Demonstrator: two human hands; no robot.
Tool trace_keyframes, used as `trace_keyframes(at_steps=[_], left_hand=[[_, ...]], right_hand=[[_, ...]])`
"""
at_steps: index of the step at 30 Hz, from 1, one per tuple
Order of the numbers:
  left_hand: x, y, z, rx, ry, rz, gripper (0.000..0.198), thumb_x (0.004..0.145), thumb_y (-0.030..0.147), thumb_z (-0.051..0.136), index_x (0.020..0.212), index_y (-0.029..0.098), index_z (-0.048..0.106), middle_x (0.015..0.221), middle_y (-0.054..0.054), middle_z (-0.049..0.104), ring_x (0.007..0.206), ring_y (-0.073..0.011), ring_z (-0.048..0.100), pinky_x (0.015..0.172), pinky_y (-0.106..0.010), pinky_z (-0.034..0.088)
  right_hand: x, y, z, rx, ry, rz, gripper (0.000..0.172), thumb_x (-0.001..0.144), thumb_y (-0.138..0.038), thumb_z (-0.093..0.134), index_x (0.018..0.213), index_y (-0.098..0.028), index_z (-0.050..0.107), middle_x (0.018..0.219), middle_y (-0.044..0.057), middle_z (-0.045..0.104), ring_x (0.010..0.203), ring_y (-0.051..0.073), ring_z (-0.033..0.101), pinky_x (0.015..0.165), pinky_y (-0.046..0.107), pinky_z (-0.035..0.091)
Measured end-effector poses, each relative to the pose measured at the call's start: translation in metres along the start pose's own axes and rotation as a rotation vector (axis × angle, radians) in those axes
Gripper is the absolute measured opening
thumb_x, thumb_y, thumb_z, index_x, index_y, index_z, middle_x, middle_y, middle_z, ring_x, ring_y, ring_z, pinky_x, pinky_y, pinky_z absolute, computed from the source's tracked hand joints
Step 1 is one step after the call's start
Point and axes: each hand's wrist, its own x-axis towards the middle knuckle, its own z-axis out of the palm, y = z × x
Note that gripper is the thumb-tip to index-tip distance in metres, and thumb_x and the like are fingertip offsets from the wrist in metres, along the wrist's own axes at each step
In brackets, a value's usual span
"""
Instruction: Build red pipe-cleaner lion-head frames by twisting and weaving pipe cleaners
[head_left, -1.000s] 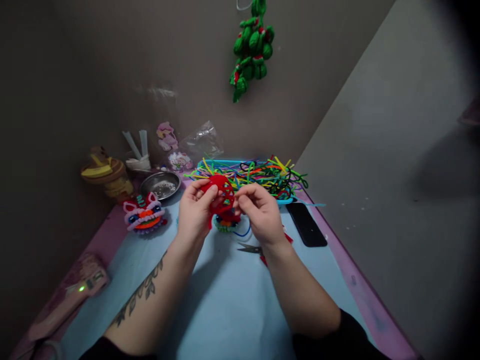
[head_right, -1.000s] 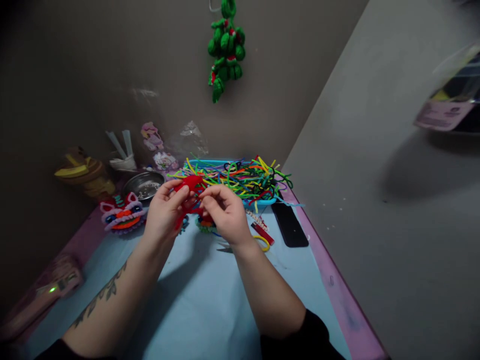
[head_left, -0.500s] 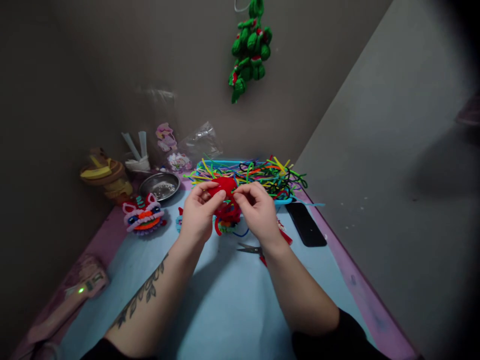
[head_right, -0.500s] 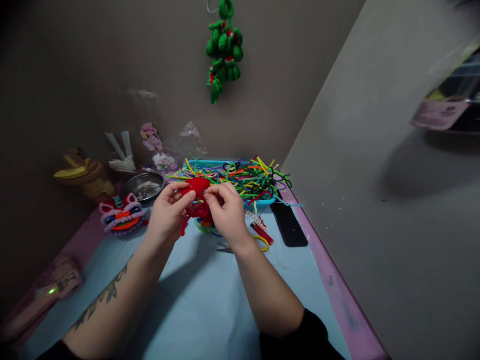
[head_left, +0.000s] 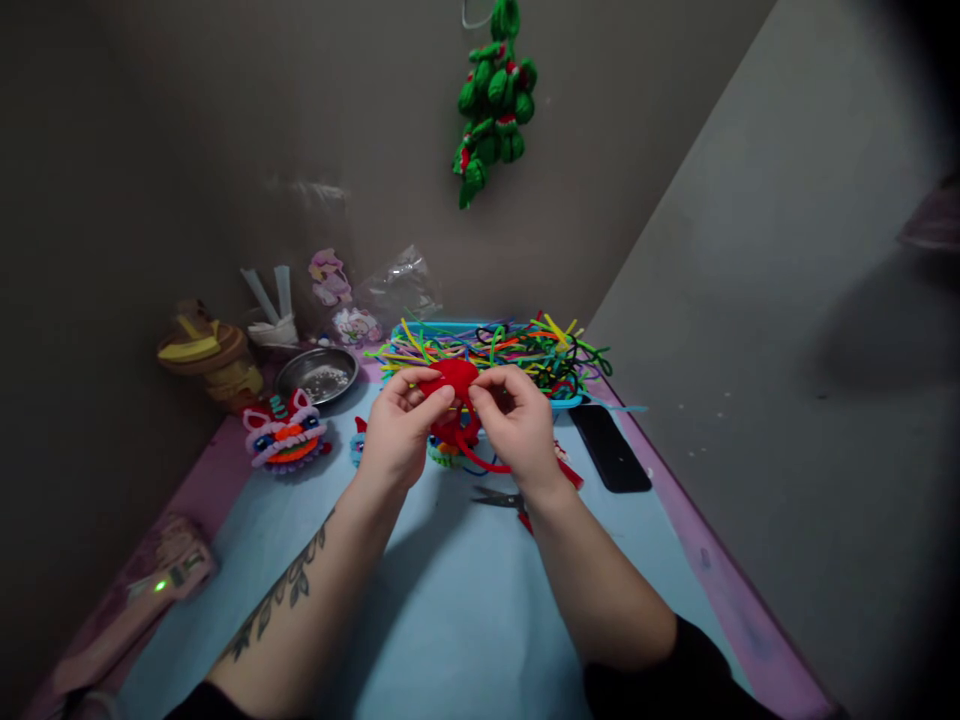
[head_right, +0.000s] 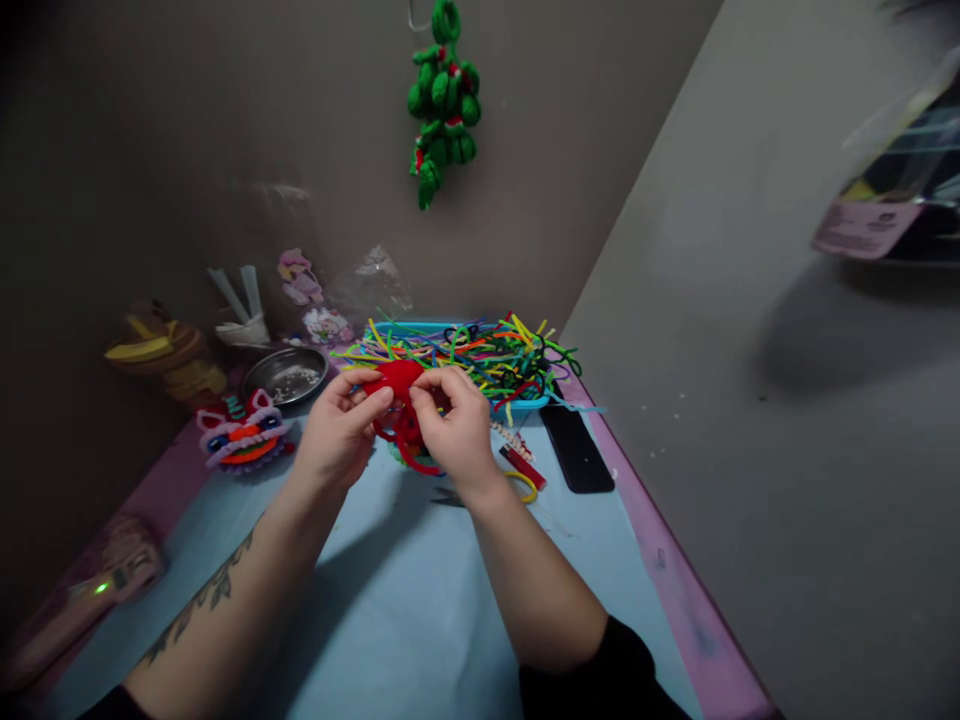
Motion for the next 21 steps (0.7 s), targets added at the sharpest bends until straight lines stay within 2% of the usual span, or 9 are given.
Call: trace_keyframes(at_steps=[6, 14, 17, 21], left_hand=[[-0.0018, 0.0002, 0.0022, -0.010, 0.011, -0.005, 0.035, 0.056, 0.019, 0.082, 0.081, 0.017, 0.059, 0.061, 0.005, 0.065, 0.048, -0.0066, 0.059, 0.051, -0.017, 0.048], [-0.0045, 0.0043, 0.0061, -0.042, 0.020, -0.011, 0.037, 0.052, 0.021, 0.084, 0.080, 0.017, 0.059, 0.061, 0.003, 0.067, 0.050, -0.0074, 0.061, 0.052, -0.016, 0.050], [-0.0047, 0.0047, 0.0055, -0.066, 0.016, -0.048, 0.038, 0.052, 0.020, 0.084, 0.081, 0.017, 0.059, 0.061, 0.002, 0.068, 0.053, -0.0091, 0.064, 0.053, -0.017, 0.050], [-0.0030, 0.0036, 0.0026, -0.093, 0.022, -0.116, 0.041, 0.050, 0.020, 0.085, 0.081, 0.017, 0.059, 0.060, 0.002, 0.068, 0.054, -0.0104, 0.065, 0.052, -0.017, 0.050]], right_hand=[[-0.0040, 0.0049, 0.0018, -0.082, -0.003, -0.021, 0.008, 0.082, -0.021, 0.054, 0.075, -0.021, 0.058, 0.072, 0.000, 0.062, 0.068, 0.015, 0.058, 0.069, 0.028, 0.046], [-0.0063, 0.0073, 0.0035, -0.158, 0.105, -0.245, 0.007, 0.083, -0.018, 0.055, 0.081, -0.021, 0.061, 0.078, 0.001, 0.067, 0.071, 0.015, 0.061, 0.068, 0.028, 0.048], [-0.0052, 0.0085, 0.0021, -0.185, 0.083, -0.338, 0.011, 0.084, -0.014, 0.054, 0.081, -0.022, 0.061, 0.078, 0.001, 0.068, 0.074, 0.016, 0.062, 0.070, 0.029, 0.049], [-0.0032, 0.0084, 0.0001, -0.197, 0.040, -0.387, 0.013, 0.084, -0.012, 0.054, 0.083, -0.022, 0.062, 0.078, 0.002, 0.069, 0.073, 0.016, 0.063, 0.071, 0.030, 0.050]])
